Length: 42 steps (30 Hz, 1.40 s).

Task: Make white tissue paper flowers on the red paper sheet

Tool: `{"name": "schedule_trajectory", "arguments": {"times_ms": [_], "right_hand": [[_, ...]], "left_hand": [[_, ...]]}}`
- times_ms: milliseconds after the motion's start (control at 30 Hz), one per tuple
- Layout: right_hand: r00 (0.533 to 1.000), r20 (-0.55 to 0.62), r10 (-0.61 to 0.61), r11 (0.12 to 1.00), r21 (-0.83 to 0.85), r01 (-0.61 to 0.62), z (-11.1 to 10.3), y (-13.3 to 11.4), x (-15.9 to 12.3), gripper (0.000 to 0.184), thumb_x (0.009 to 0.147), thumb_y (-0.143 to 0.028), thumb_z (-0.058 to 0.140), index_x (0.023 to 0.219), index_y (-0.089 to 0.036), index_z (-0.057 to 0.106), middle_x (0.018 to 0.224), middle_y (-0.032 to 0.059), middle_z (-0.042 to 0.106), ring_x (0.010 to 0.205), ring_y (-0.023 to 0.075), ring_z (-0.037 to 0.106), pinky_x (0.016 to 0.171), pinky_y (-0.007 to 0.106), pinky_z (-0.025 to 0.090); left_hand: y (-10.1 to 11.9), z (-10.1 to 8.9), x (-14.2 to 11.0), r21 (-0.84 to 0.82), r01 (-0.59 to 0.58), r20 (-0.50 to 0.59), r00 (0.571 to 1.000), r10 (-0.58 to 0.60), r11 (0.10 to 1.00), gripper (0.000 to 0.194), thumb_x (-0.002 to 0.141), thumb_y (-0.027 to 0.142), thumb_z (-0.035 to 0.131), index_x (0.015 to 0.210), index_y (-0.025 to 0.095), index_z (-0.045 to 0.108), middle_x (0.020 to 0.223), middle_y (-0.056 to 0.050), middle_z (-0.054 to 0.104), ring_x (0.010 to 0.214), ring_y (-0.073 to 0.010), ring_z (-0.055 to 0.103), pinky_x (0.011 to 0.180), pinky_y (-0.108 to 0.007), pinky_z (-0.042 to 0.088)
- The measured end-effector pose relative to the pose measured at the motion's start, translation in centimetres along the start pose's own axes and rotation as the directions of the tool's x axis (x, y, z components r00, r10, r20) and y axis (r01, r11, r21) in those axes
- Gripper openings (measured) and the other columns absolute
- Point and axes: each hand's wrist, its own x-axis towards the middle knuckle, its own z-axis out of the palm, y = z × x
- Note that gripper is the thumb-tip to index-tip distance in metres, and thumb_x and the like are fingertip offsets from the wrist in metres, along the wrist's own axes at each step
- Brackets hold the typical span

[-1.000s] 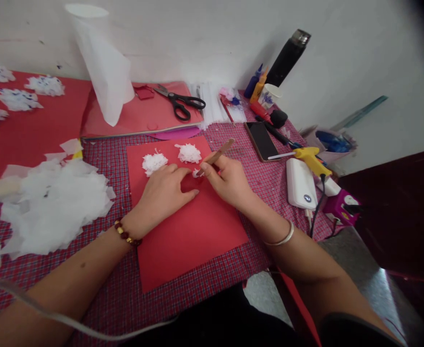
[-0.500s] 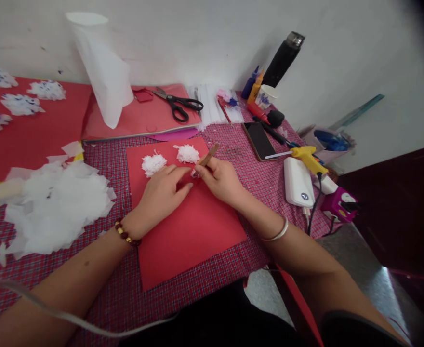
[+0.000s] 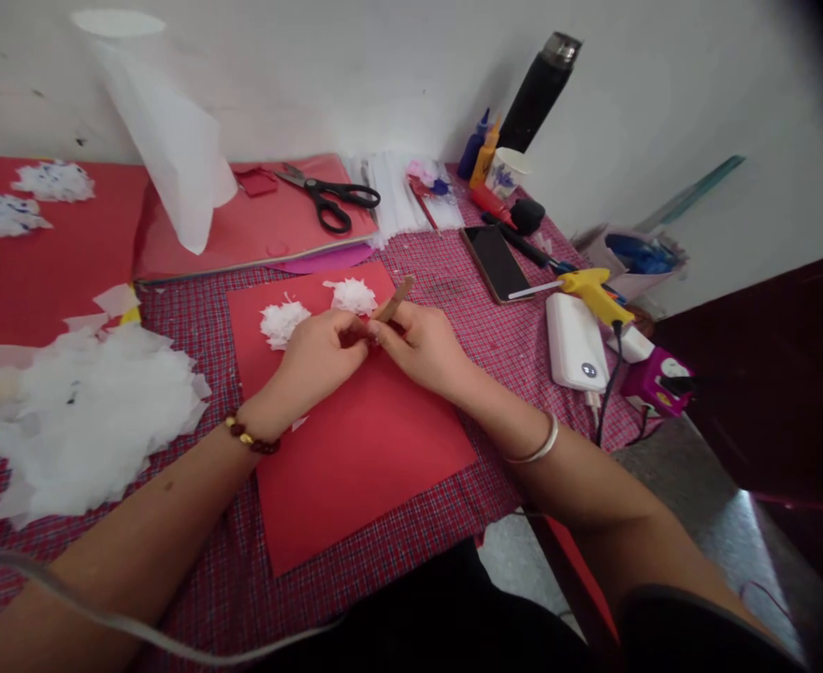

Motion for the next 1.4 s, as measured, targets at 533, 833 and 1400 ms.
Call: {"name": "schedule_trajectory", "arguments": {"times_ms": [533, 833, 1400], "right_hand": [[1.000, -0.007, -0.013, 1.000, 0.013, 0.013, -0.3, -0.1, -0.3, 0.022, 0.094, -0.028, 0.048, 0.084, -0.018, 0.065, 0.084, 0.0036, 0.069, 0.076, 0.0162, 0.062, 0.069, 0.028, 0.042], [0.991, -0.133, -0.011, 0.991, 0.127, 0.028, -1.0, -0.2, -0.4, 0.022, 0.094, -0.031, 0.051, 0.082, -0.017, 0.062, 0.078, 0.0032, 0.065, 0.074, 0.0152, 0.060, 0.068, 0.028, 0.042], [0.933, 0.341, 0.115, 0.529, 0.774, -0.348, 0.1, -0.8, -3.7, 0.024, 0.090, -0.044, 0.060, 0.084, -0.021, 0.066, 0.065, 0.0025, 0.064, 0.054, 0.0123, 0.057, 0.052, 0.026, 0.047]], "left_hand": [[0.1, 0.4, -0.2, 0.124, 0.068, -0.025, 0.998, -0.065, 0.990, 0.013, 0.075, 0.022, 0.056, 0.062, 0.021, 0.056, 0.062, -0.002, 0.062, 0.062, -0.0172, 0.055, 0.056, -0.030, 0.037], [0.5, 0.1, -0.2, 0.110, 0.118, -0.006, 0.993, -0.118, 0.987, 0.010, 0.072, 0.019, 0.056, 0.066, 0.019, 0.063, 0.069, -0.003, 0.068, 0.063, -0.0179, 0.058, 0.060, -0.031, 0.041], [-1.5, -21.0, -6.8, -0.066, 0.359, -0.479, 0.807, -0.345, 0.931, 0.012, 0.082, 0.031, 0.065, 0.078, 0.020, 0.064, 0.071, 0.004, 0.062, 0.066, -0.0101, 0.054, 0.067, -0.025, 0.045]]}}
